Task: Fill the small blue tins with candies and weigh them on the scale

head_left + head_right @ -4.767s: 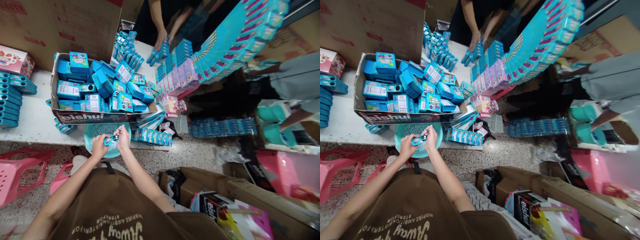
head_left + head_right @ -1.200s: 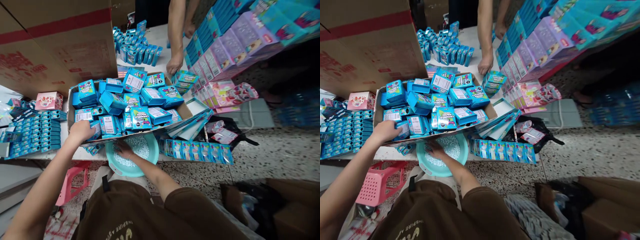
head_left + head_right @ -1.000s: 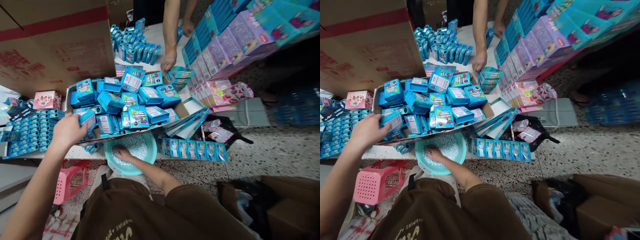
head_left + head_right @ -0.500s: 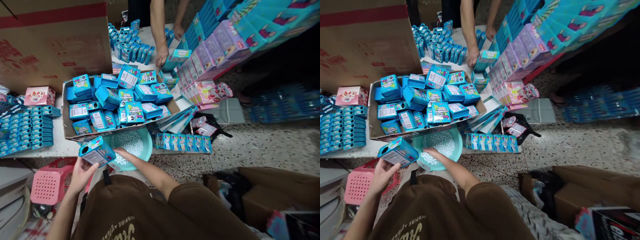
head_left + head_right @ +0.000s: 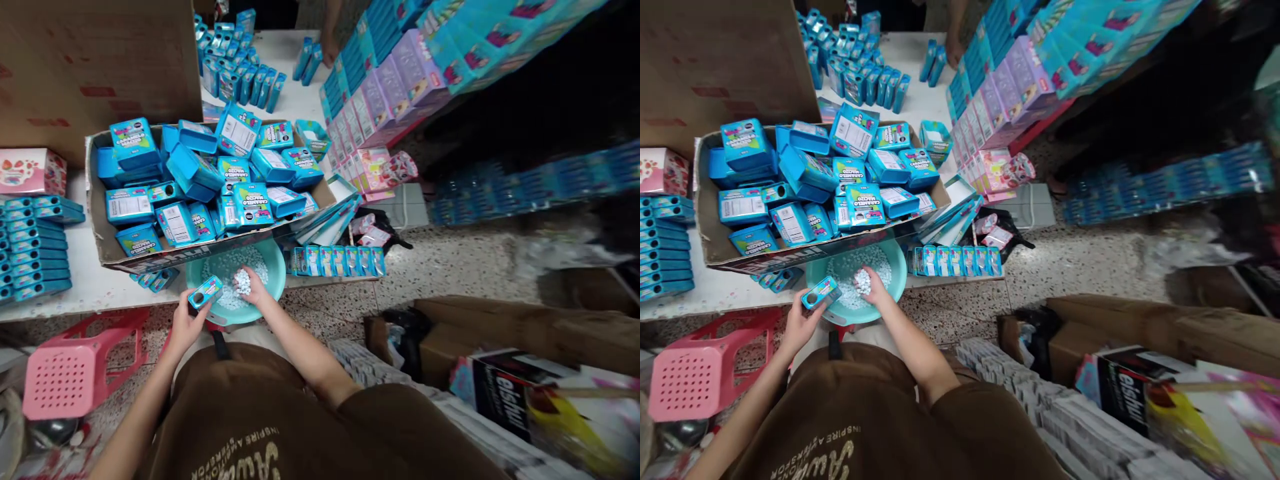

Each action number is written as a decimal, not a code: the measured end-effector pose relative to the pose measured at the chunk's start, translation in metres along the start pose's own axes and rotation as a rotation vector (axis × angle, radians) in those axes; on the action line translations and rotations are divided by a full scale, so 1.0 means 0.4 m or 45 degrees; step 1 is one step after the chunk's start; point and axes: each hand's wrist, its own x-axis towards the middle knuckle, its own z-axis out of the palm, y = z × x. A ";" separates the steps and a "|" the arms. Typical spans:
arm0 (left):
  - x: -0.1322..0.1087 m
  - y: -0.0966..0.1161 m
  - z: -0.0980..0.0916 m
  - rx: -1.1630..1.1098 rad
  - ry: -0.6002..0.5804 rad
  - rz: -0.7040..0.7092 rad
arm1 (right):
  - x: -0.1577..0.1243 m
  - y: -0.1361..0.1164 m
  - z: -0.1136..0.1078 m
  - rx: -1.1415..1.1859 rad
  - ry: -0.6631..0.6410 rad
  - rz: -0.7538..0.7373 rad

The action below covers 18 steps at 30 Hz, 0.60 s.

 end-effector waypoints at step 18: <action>0.075 0.029 0.216 0.226 -0.223 0.383 | -0.165 -0.214 0.057 0.995 0.238 -0.008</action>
